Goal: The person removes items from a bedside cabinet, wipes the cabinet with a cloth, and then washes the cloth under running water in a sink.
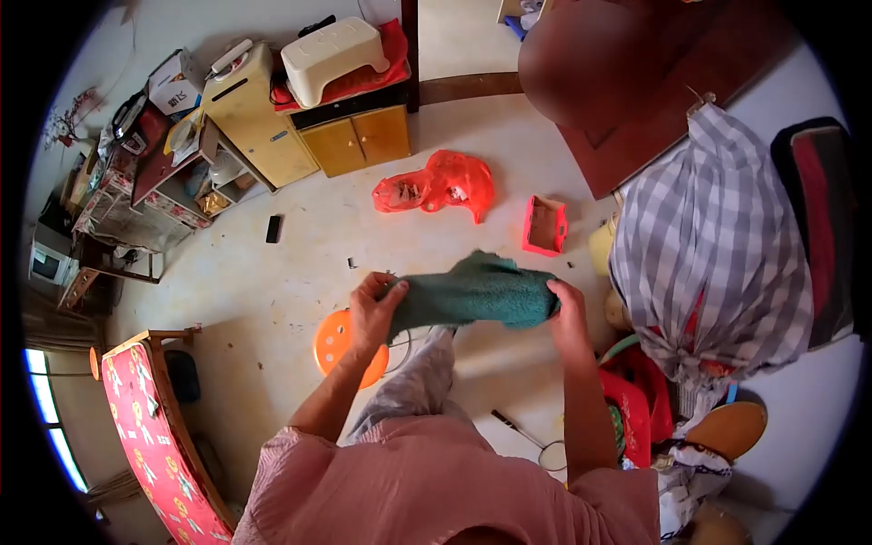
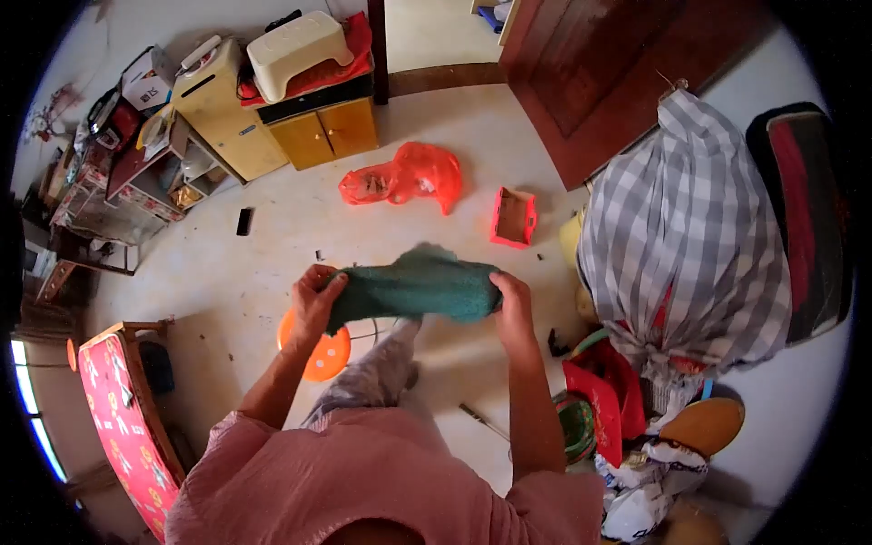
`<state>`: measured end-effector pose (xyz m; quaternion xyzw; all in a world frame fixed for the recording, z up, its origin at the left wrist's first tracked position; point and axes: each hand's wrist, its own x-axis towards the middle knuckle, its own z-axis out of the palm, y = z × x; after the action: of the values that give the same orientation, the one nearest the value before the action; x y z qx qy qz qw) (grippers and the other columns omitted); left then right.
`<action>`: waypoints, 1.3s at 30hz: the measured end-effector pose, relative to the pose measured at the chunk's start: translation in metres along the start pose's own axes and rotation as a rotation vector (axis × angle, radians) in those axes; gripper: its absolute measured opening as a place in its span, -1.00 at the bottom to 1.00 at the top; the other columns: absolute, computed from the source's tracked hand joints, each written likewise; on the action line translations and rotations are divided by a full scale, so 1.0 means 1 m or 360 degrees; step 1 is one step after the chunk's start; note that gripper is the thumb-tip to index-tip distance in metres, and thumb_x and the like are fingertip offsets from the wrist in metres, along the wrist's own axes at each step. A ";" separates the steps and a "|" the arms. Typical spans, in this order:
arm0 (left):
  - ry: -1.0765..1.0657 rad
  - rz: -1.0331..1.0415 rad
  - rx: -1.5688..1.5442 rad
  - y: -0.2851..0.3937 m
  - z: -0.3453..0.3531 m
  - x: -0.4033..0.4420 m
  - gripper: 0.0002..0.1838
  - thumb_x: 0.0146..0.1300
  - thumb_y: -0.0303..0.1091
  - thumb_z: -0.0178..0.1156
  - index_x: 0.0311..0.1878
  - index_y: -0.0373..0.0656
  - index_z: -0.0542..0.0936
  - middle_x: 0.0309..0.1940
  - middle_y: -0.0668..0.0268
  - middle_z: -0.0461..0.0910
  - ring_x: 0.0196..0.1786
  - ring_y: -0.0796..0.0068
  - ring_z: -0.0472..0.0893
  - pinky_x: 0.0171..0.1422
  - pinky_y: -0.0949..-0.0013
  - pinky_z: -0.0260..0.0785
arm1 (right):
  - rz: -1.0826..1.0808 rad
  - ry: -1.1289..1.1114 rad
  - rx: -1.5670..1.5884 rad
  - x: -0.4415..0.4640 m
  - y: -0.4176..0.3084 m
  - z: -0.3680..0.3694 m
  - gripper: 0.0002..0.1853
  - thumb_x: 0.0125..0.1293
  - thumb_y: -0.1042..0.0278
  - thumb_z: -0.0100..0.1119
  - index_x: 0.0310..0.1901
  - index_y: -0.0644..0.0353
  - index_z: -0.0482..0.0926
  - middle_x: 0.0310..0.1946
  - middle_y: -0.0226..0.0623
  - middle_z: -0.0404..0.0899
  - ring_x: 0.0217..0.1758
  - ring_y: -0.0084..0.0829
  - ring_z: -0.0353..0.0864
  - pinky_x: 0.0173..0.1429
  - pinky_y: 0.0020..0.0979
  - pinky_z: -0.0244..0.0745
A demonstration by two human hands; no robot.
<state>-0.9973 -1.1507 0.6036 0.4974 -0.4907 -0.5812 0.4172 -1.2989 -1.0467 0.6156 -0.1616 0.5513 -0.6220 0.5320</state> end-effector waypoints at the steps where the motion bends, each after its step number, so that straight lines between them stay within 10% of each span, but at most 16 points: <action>1: 0.0025 -0.0017 0.0046 0.004 0.009 0.019 -0.83 0.20 -0.39 0.30 -0.29 -0.30 0.54 -0.50 0.44 0.54 -0.44 0.74 0.43 -0.37 0.57 0.28 | 0.0031 0.0019 0.0037 0.020 -0.007 -0.003 -0.72 0.30 0.30 0.03 -0.13 0.35 0.57 -0.24 -0.31 0.61 -0.14 -0.43 0.60 0.02 -0.41 0.46; 11: -0.0204 0.0015 0.0410 -0.034 0.109 0.254 -0.84 0.26 -0.36 0.20 -0.26 -0.29 0.56 -0.44 0.40 0.55 -0.33 0.67 0.46 -0.21 0.51 0.36 | -0.0097 0.0087 -0.0144 0.263 -0.085 -0.028 -0.73 0.38 0.19 0.06 -0.13 0.24 0.59 -0.24 -0.39 0.58 -0.19 -0.54 0.56 -0.04 -0.45 0.46; 18: -0.0151 0.0187 0.0375 -0.010 0.192 0.398 -0.85 0.21 -0.53 0.04 -0.16 -0.26 0.52 -0.51 0.28 0.50 -0.38 0.53 0.48 -0.25 0.38 0.35 | -0.0175 -0.0003 -0.1381 0.444 -0.173 -0.001 -0.73 0.40 0.17 0.04 -0.27 0.22 0.55 -0.45 -0.56 0.44 -0.35 -0.67 0.38 -0.17 -0.53 0.34; 23: -0.0289 0.0150 0.0775 0.027 0.262 0.510 -0.47 0.13 -0.54 0.01 0.23 -0.14 0.25 -0.51 0.11 0.53 -0.40 0.23 0.53 -0.21 0.29 0.36 | -0.0299 -0.0309 -0.0736 0.541 -0.212 0.029 -0.79 0.38 0.27 0.06 -0.22 0.25 0.55 -0.47 -0.58 0.41 -0.39 -0.71 0.33 -0.30 -0.56 0.31; 28: -0.0544 -0.0041 0.0397 0.068 0.352 0.625 -0.13 0.11 -0.43 0.26 0.45 -0.13 0.02 -0.35 0.21 0.61 -0.27 0.46 0.58 -0.15 0.34 0.45 | -0.0176 -0.1156 -0.0974 0.659 -0.291 0.056 -0.75 0.36 0.25 0.09 -0.16 0.30 0.55 -0.42 -0.50 0.48 -0.33 -0.70 0.38 -0.22 -0.55 0.35; 30: -0.0441 0.0479 0.0477 0.081 0.393 0.673 -0.39 0.14 -0.45 0.23 0.29 -0.19 0.30 -0.38 0.25 0.59 -0.31 0.50 0.56 -0.18 0.36 0.44 | -0.0417 -0.1455 -0.1047 0.719 -0.317 0.060 -0.73 0.38 0.23 0.06 -0.12 0.29 0.56 -0.37 -0.43 0.53 -0.25 -0.64 0.42 -0.12 -0.50 0.38; 33: -0.0456 -0.0015 0.0516 0.070 0.419 0.740 -0.80 0.22 -0.36 0.17 -0.16 -0.27 0.53 -0.42 0.27 0.60 -0.33 0.51 0.55 -0.22 0.36 0.43 | -0.0366 -0.1411 -0.1050 0.792 -0.381 0.071 -0.74 0.38 0.24 0.05 -0.17 0.31 0.56 -0.40 -0.48 0.50 -0.26 -0.66 0.38 -0.14 -0.51 0.36; 39: -0.0138 -0.0258 0.0083 0.141 0.457 0.842 -0.77 0.24 -0.28 0.15 -0.32 -0.29 0.54 -0.52 0.36 0.54 -0.38 0.55 0.50 -0.25 0.41 0.34 | -0.0509 -0.0949 -0.1072 0.965 -0.427 0.074 -0.75 0.32 0.23 0.10 -0.24 0.30 0.56 -0.49 -0.42 0.48 -0.34 -0.65 0.39 -0.25 -0.50 0.36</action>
<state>-1.5812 -1.9229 0.6114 0.5205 -0.4814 -0.6210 0.3342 -1.8148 -1.9695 0.6349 -0.5793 0.5138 -0.4091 0.4827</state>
